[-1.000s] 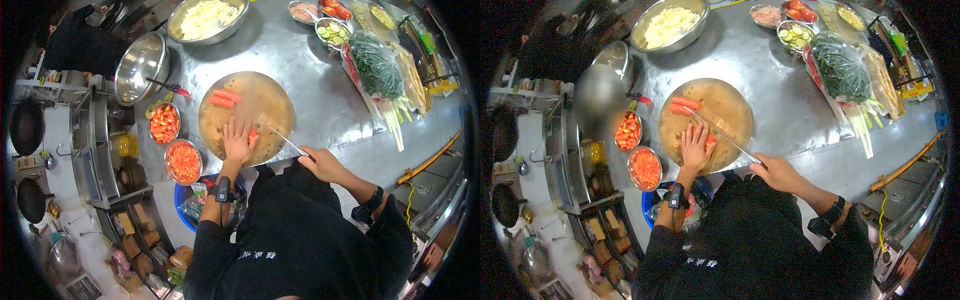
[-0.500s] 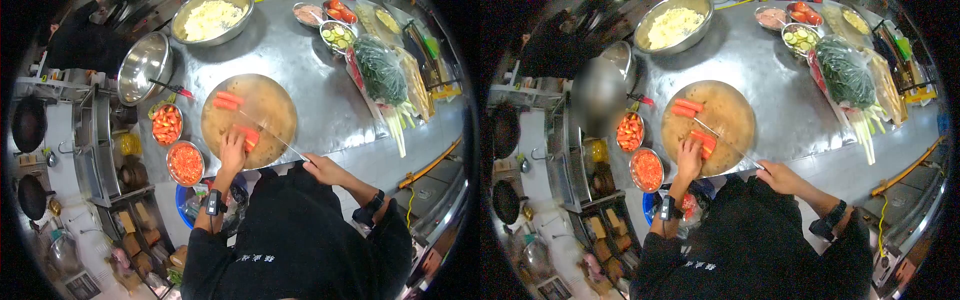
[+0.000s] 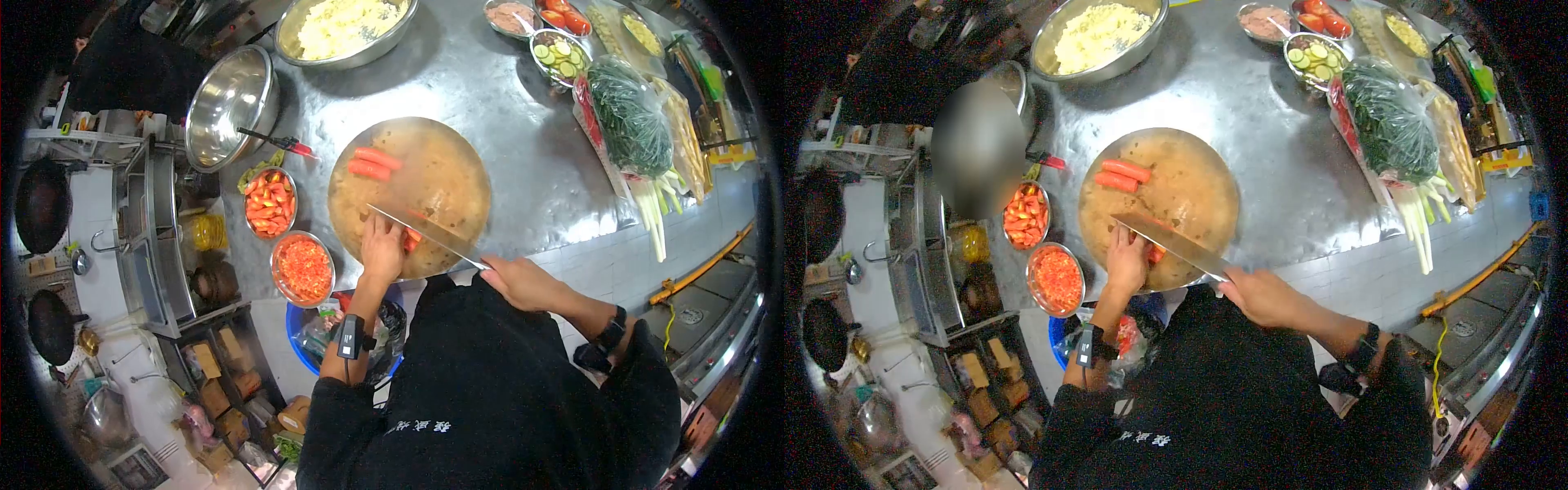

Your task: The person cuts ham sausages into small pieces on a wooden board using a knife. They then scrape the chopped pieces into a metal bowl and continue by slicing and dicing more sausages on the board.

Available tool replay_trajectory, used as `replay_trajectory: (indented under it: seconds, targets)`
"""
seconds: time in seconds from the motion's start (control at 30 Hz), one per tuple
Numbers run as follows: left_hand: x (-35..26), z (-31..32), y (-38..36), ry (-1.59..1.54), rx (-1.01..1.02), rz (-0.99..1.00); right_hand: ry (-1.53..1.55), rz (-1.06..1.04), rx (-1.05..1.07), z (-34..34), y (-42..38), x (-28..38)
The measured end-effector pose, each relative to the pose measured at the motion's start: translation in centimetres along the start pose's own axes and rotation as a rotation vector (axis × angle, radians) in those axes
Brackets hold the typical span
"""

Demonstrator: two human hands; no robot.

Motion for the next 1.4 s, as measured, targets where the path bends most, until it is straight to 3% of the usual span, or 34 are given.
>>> replay_trajectory:
  seconds: [0.17, 0.47, 0.6, 0.7, 0.93, 1.23, 1.4]
  targets:
    - [0.0, -0.3, 0.1, 0.021, -0.032, 0.042, 0.030, 0.019, 0.003, 1.1, 2.3, -1.2]
    - [-0.3, -0.9, 0.1, -0.063, -0.004, 0.039, 0.087, -0.006, -0.020, 0.1, -1.4, -3.8]
    - [-0.3, -0.9, 0.1, -0.033, 0.003, 0.023, 0.074, -0.082, -0.064, -0.4, -1.9, -2.2]
    - [0.0, -0.6, 0.2, 0.010, 0.009, 0.020, 0.086, 0.058, 0.081, -1.7, -2.4, 0.7]
    - [-0.5, -0.9, 0.1, -0.046, 0.024, -0.015, 0.059, 0.006, 0.016, 0.2, 5.2, -0.3]
    - [-0.8, -1.0, -0.1, -0.075, -0.041, 0.012, 0.101, 0.051, 0.015, 0.5, -1.2, -3.5]
    - [-0.7, -0.8, 0.0, -0.084, -0.038, 0.012, 0.116, 0.007, -0.012, -0.7, -1.5, -1.9]
Point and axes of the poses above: each hand's wrist, its own y-axis towards the middle knuckle, its own z-axis out of the palm, x = y × z, the point moved 1 cm from there along y, towards the middle knuckle, and after that the axes turned 15 degrees about x, right-handed, at the moved point
